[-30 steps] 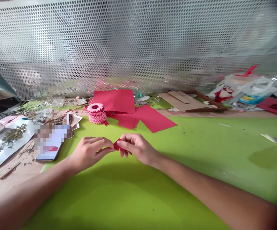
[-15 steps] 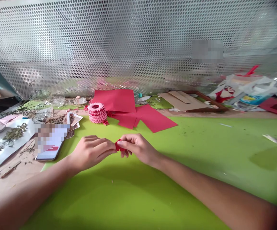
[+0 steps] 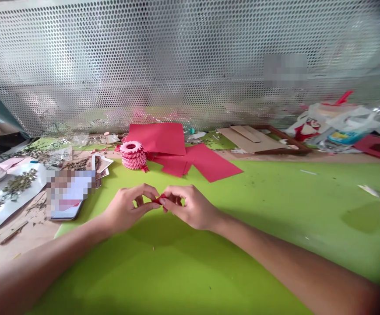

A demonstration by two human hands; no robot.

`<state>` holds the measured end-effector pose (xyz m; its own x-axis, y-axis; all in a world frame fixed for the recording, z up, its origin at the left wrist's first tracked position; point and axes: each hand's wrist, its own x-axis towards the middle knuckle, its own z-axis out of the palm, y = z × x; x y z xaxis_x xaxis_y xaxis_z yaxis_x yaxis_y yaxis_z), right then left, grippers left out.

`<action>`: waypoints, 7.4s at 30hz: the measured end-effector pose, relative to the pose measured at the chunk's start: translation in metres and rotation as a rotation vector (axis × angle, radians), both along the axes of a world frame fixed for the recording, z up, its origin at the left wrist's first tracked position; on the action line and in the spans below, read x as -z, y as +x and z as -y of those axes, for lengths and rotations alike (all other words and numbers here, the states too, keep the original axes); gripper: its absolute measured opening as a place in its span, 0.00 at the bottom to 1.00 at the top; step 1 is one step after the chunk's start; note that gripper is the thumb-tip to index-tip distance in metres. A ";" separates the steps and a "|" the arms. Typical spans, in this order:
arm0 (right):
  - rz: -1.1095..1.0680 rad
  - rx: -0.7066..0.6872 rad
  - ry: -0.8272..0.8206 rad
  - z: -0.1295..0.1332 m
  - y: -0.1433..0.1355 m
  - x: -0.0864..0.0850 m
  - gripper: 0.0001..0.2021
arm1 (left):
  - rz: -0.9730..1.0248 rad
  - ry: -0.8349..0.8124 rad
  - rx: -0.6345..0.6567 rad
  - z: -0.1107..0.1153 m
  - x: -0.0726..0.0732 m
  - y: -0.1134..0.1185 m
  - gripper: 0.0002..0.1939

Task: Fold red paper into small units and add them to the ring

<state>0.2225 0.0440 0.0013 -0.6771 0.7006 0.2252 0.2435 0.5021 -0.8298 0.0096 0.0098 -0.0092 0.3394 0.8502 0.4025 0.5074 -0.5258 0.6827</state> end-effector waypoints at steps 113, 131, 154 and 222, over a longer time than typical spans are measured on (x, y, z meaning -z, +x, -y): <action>-0.052 0.061 -0.012 0.000 0.000 -0.002 0.05 | 0.311 -0.634 0.045 -0.006 -0.007 0.003 0.18; -0.187 0.187 0.101 -0.007 0.000 0.011 0.07 | 0.387 -0.611 0.101 -0.005 -0.005 0.003 0.25; -0.174 0.077 0.210 -0.005 -0.001 0.007 0.03 | 0.250 -0.483 0.029 -0.003 -0.002 0.004 0.17; -0.032 0.066 0.097 0.001 -0.005 0.007 0.11 | -0.037 -0.315 0.020 0.005 -0.003 0.002 0.13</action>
